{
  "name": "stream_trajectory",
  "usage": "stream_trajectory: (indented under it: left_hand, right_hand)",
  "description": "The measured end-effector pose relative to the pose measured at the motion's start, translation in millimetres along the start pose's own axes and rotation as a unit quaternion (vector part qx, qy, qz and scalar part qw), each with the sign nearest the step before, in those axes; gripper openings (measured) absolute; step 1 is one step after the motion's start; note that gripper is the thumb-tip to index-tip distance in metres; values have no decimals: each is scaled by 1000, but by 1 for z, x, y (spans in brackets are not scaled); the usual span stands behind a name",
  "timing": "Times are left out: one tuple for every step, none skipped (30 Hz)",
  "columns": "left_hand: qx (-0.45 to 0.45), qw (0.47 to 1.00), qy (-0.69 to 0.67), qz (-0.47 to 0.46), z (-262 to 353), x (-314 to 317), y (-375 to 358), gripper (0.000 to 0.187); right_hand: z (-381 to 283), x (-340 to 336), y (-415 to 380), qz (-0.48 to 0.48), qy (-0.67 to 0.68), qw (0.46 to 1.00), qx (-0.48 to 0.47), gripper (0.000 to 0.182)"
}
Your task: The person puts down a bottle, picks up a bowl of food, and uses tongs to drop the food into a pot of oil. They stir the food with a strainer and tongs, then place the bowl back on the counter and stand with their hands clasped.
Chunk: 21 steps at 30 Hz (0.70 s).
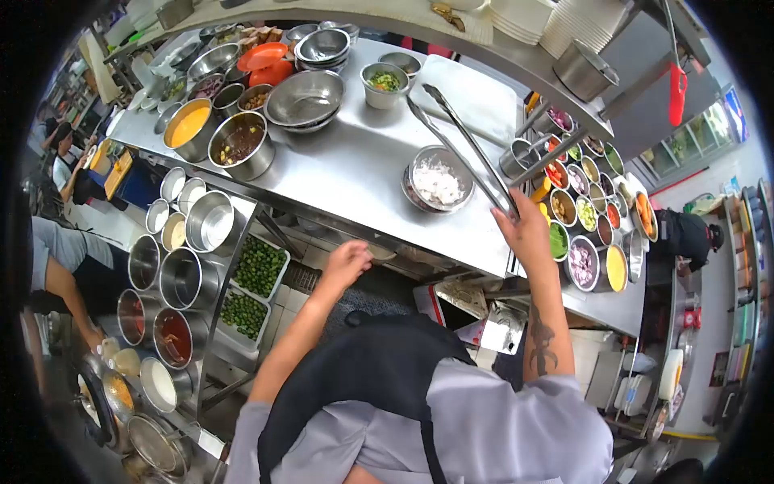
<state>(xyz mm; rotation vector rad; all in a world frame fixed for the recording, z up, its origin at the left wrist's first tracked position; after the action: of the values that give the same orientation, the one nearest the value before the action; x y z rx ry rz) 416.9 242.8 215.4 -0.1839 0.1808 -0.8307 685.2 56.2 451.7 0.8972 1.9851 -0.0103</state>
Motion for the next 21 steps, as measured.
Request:
stream_trajectory:
  left_hand:
    - [-37,998,-22,-43,38,15,13,36]
    - [-36,998,-28,-54,52,32,34,40]
    - [-60,996,-27,-60,66,48,55,47]
    - [-39,996,-20,-81,78,59,71,55]
    - [-19,996,-11,-85,83,71,89,59]
    - [-41,997,-25,-67,84,81,103,53]
    - [-52,995,-1,-81,84,92,120,43]
    - [-60,997,2,-49,91,95,126,36]
    - [-67,998,4,-19,96,98,130,31]
    - [-77,997,12,-10,99,100,136,29]
    - [-88,996,20,0,101,102,141,28]
    - [-83,996,33,2,107,104,144,27]
    - [-70,997,13,8,106,110,149,26]
    - [-62,998,-3,20,106,114,154,25]
    - [-52,998,-20,33,105,117,159,25]
    - [-45,999,19,18,104,118,166,26]
    - [-42,999,17,25,100,117,168,26]
    - [-21,999,-8,42,104,115,163,26]
    - [-1,998,-32,58,107,110,161,25]
    - [2,999,-39,32,108,106,160,28]
    - [1,999,-38,33,108,101,159,28]
  right_hand:
    - [11,-1,-5,8,1,1000,-10,48]
    - [18,-4,-10,20,-9,1000,-18,47]
    - [22,-7,-17,31,-18,999,-27,47]
    - [32,-9,-22,26,34,999,6,46]
    - [40,-9,-29,19,86,995,41,44]
    - [28,-16,-34,36,56,998,-11,44]
    - [19,-23,-39,55,26,996,-63,44]
    - [27,-23,-45,55,42,997,-36,44]
    - [38,-26,-51,54,57,997,-9,44]
    - [44,-29,-56,56,38,998,-17,46]
    - [50,-30,-60,56,42,997,-24,46]
    - [62,-30,-64,64,73,995,16,46]
    - [69,-29,-65,72,103,990,56,46]
    - [66,-29,-62,86,117,989,27,45]
    - [60,-29,-55,82,120,989,19,45]
    - [53,-30,-48,81,113,990,6,45]
    - [45,-31,-43,81,105,991,-6,44]
    - [37,-29,-35,78,115,990,-17,45]
    - [28,-27,-28,76,117,990,-22,45]
    - [18,-24,-20,82,117,989,-41,45]
    - [11,-22,-14,89,117,988,-57,46]
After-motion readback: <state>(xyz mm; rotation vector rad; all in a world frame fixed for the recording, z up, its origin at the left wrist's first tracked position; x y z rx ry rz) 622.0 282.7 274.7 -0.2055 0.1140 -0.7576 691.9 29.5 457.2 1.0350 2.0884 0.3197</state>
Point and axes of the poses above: each hand's wrist, its own y-axis towards the middle knuckle, its own x-axis out of the palm, z = x × y, the point moved 6 cm from there along y, towards the middle knuckle, and after that the axes turned 11 degrees about y, right-handed, at the moved point
